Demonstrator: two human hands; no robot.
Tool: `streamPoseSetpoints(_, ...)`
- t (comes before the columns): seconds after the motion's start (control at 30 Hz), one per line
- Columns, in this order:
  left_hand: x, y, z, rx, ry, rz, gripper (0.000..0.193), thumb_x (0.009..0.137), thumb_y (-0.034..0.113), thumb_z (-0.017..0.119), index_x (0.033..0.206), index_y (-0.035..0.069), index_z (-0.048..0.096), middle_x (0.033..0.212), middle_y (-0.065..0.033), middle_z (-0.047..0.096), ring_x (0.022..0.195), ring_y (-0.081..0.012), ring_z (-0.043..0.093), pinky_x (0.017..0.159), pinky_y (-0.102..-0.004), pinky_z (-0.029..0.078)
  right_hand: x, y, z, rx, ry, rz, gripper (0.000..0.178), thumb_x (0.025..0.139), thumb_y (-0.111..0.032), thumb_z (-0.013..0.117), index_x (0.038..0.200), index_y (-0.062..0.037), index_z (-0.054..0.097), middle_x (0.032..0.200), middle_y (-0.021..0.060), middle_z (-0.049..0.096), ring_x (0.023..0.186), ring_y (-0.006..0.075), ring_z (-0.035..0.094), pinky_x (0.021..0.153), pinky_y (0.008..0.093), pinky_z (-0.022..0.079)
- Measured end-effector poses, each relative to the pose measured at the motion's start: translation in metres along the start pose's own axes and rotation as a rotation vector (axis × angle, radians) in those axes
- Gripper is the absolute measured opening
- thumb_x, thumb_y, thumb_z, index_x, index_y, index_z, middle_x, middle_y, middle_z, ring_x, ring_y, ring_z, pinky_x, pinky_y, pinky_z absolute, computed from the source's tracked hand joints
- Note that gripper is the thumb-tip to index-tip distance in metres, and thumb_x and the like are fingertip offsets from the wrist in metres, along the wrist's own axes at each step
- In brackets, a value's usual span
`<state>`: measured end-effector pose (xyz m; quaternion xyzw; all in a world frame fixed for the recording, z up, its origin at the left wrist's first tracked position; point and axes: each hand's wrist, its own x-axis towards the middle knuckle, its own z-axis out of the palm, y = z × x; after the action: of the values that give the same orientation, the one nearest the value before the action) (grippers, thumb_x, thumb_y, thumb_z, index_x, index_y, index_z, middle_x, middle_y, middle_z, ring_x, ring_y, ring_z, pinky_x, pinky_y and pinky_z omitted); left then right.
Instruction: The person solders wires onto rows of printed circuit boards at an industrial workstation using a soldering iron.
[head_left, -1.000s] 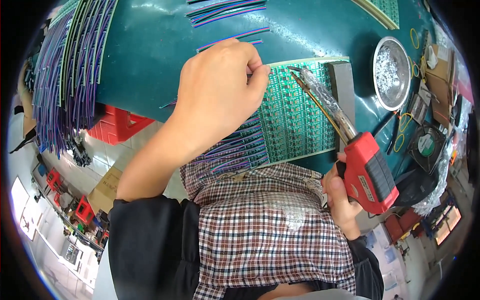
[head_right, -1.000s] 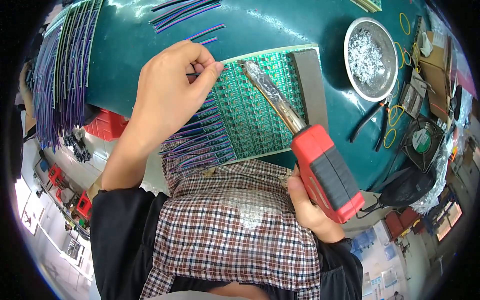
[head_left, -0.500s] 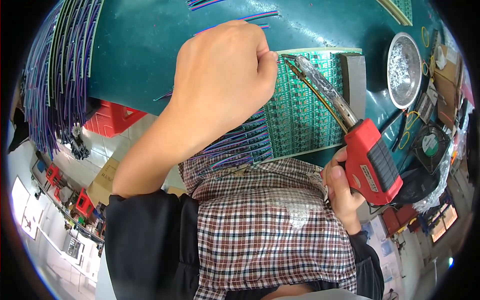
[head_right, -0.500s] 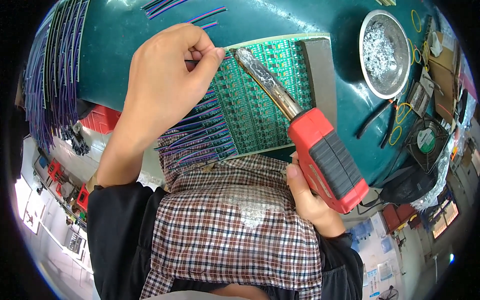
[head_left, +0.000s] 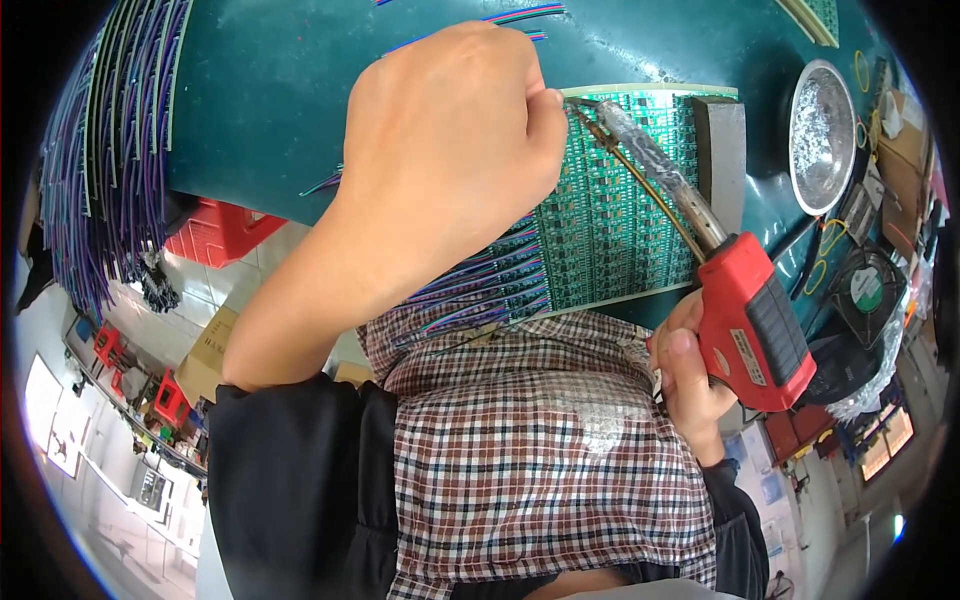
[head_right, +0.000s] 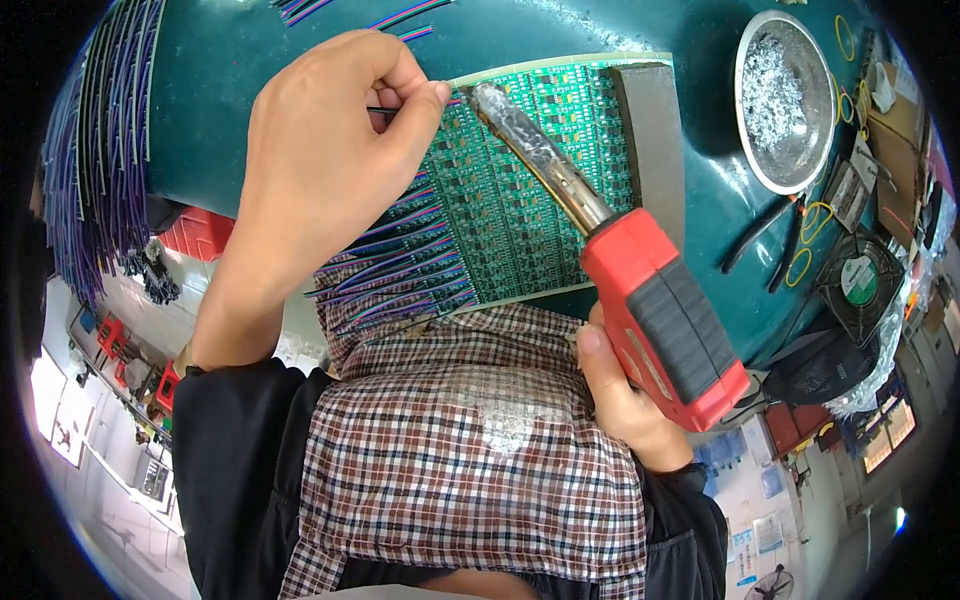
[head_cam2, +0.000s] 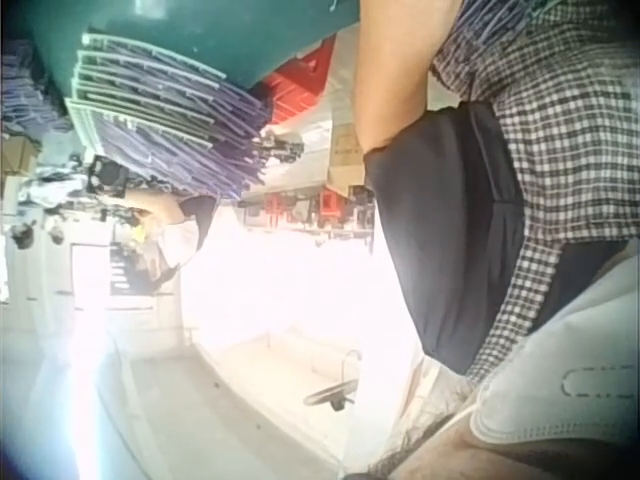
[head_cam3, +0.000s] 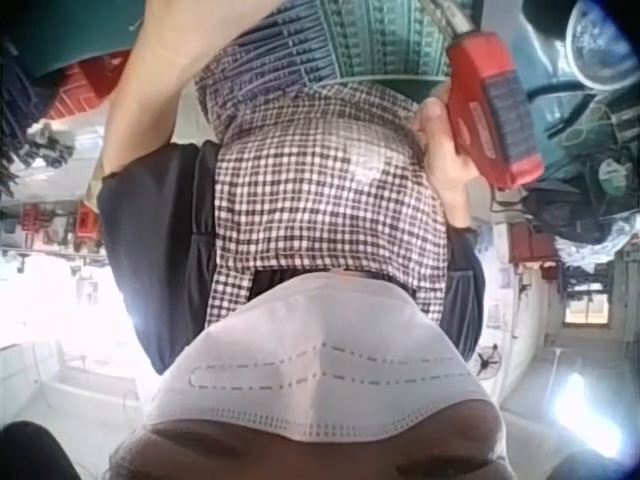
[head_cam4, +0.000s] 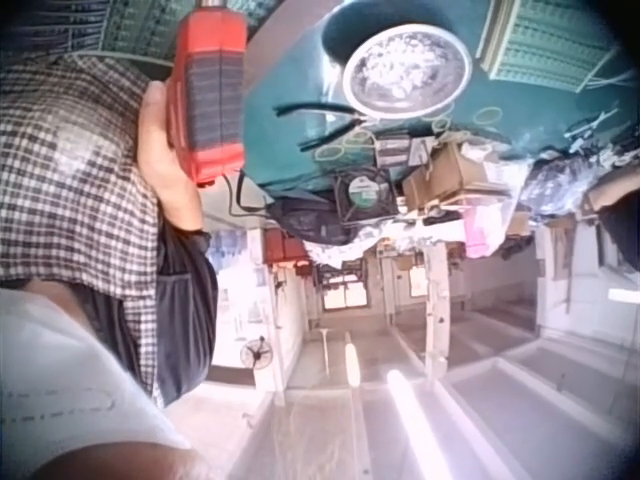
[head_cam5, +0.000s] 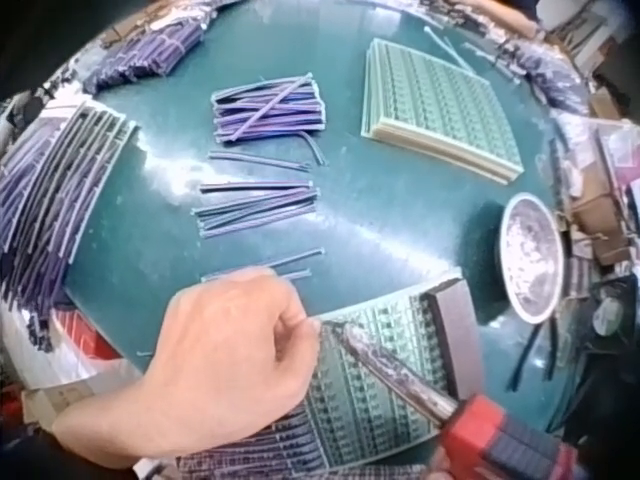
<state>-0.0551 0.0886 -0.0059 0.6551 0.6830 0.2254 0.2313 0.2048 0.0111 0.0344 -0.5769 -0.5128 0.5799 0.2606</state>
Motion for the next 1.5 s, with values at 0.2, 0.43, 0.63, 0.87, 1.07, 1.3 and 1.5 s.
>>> streamPoseSetpoints(0.2, -0.0011, -0.0017, 0.0015, 0.01, 0.012, 0.003, 0.022, 0.085, 0.013, 0.075, 0.073, 0.001, 0.062, 0.071, -0.0074, 0.062, 0.06, -0.0181, 0.062, 0.058, -0.0312, 0.05, 0.0003, -0.0013, -0.0009, 0.067, 0.014, 0.0, 0.019, 0.092, -0.009, 0.062, 0.103, 0.0012, 0.049, 0.076, 0.0075, 0.051, 0.045, 0.008, 0.04, 0.046, 0.0245, 0.039)
streamPoseSetpoints(0.43, 0.0009, 0.0002, -0.0026, 0.011, -0.008, 0.005, 0.022, 0.085, 0.013, 0.075, 0.073, 0.002, 0.061, 0.07, -0.0072, 0.061, 0.059, -0.0175, 0.062, 0.058, -0.0305, 0.05, -0.0039, -0.004, -0.0023, -0.007, 0.011, 0.02, 0.022, 0.092, -0.008, 0.063, 0.107, 0.0019, 0.05, 0.077, 0.007, 0.051, 0.047, 0.0072, 0.04, 0.047, 0.0257, 0.04)
streamPoseSetpoints(0.63, 0.002, 0.0035, -0.0062, -0.093, -0.07, -0.072, 0.022, 0.086, 0.013, 0.075, 0.073, 0.002, 0.06, 0.068, -0.0072, 0.059, 0.058, -0.017, 0.06, 0.058, -0.03, 0.05, -0.0029, -0.0015, -0.0049, 0.039, -0.02, 0.046, 0.02, 0.092, -0.008, 0.064, 0.103, 0.0002, 0.049, 0.077, 0.007, 0.05, 0.045, 0.0069, 0.039, 0.047, 0.0251, 0.04)
streamPoseSetpoints(0.87, 0.001, 0.0044, -0.005, -0.076, -0.057, -0.086, 0.022, 0.086, 0.014, 0.075, 0.073, 0.002, 0.061, 0.07, -0.0073, 0.061, 0.059, -0.0173, 0.062, 0.058, -0.0304, 0.05, -0.0028, -0.0009, -0.0028, 0.039, -0.003, 0.053, 0.021, 0.092, -0.009, 0.064, 0.102, -0.0005, 0.047, 0.077, 0.0075, 0.051, 0.044, 0.0062, 0.039, 0.047, 0.0251, 0.041)
streamPoseSetpoints(1.07, 0.0007, 0.0045, -0.0046, -0.071, -0.053, -0.081, 0.022, 0.085, 0.014, 0.075, 0.073, 0.002, 0.062, 0.071, -0.0073, 0.062, 0.059, -0.0177, 0.062, 0.058, -0.0309, 0.051, -0.0011, -0.0053, 0.0007, 0.061, 0.007, 0.083, 0.02, 0.093, -0.01, 0.063, 0.1, -0.0004, 0.047, 0.077, 0.0077, 0.05, 0.043, 0.0061, 0.039, 0.046, 0.025, 0.041)
streamPoseSetpoints(1.3, -0.0002, 0.005, -0.0041, -0.067, -0.05, -0.084, 0.022, 0.086, 0.015, 0.076, 0.073, 0.002, 0.062, 0.07, -0.0073, 0.062, 0.06, -0.0177, 0.063, 0.059, -0.0307, 0.051, -0.0029, -0.0024, -0.0034, 0.096, 0.045, 0.0, 0.026, 0.093, -0.015, 0.065, 0.104, 0.0027, 0.05, 0.072, 0.0059, 0.05, 0.042, 0.0064, 0.038, 0.046, 0.0253, 0.04)
streamPoseSetpoints(1.5, -0.0012, 0.0053, -0.0058, -0.038, -0.037, -0.046, 0.022, 0.087, 0.015, 0.075, 0.075, 0.001, 0.063, 0.072, -0.0072, 0.064, 0.063, -0.017, 0.065, 0.06, -0.0302, 0.052, -0.007, -0.005, 0.0009, 0.076, 0.092, 0.059, 0.031, 0.093, -0.014, 0.066, 0.115, 0.0041, 0.052, 0.069, 0.0049, 0.051, 0.043, 0.0061, 0.04, 0.046, 0.0244, 0.039)
